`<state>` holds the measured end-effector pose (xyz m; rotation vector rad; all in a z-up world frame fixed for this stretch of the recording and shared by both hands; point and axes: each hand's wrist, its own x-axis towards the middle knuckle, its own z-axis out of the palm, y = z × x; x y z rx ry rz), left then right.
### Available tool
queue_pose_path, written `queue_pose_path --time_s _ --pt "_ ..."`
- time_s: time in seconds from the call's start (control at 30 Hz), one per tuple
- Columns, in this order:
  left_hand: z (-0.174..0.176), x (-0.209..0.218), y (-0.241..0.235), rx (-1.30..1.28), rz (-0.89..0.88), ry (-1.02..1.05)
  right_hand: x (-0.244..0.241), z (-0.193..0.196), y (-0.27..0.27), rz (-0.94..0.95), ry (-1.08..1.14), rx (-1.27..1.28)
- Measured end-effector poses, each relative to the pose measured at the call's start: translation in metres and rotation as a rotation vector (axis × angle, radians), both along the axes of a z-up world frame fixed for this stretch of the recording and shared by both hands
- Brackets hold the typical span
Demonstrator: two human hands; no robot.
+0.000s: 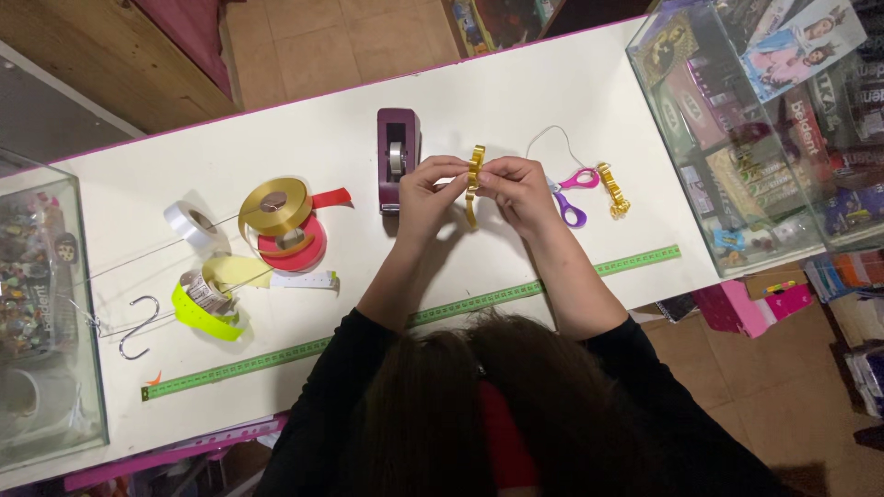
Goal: The person cuts a length of gold ribbon using scissors, then folds and twists the ribbon to form a decorative bow. The finished bow is placed on the table next to other crafting supplies.
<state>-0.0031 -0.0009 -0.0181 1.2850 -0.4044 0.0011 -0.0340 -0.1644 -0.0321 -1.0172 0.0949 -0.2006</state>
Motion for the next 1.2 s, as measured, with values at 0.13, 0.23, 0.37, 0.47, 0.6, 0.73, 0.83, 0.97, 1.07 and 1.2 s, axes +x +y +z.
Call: queue_pose_path --time_s 0.13,0.23,0.37,0.47,0.6,0.73,0.83,0.97,1.07,1.2 --pt "-0.002 0.001 0.001 0.01 -0.045 0.03 0.001 -0.001 -0.001 0.0 0.018 -0.012" --pt "-0.005 0.001 0.0 -0.009 -0.078 0.096 0.0 0.004 -0.003 0.018 0.028 -0.036" --pt "-0.01 0.004 0.002 -0.011 -0.104 0.109 -0.005 0.021 0.002 0.028 0.036 -0.073" --pt "-0.004 0.001 0.001 -0.021 -0.094 0.132 -0.005 0.019 -0.001 0.027 0.036 -0.112" --pt "-0.006 0.0 -0.002 -0.054 -0.08 0.124 -0.005 0.017 0.0 -0.011 0.042 -0.164" --pt "-0.022 0.005 -0.005 -0.096 -0.068 0.163 -0.005 0.015 0.005 -0.081 0.026 -0.224" --pt "-0.015 -0.002 -0.008 -0.119 -0.053 0.182 -0.001 0.005 0.009 -0.109 0.02 -0.286" --pt "-0.023 -0.001 -0.01 -0.148 -0.025 0.192 -0.005 0.016 0.023 -0.116 0.051 -0.261" --pt "-0.022 -0.002 -0.01 -0.15 -0.022 0.184 -0.007 0.026 0.026 -0.091 0.049 -0.254" --pt "-0.024 0.003 -0.007 -0.123 -0.035 0.136 -0.004 0.016 0.017 -0.055 0.021 -0.311"
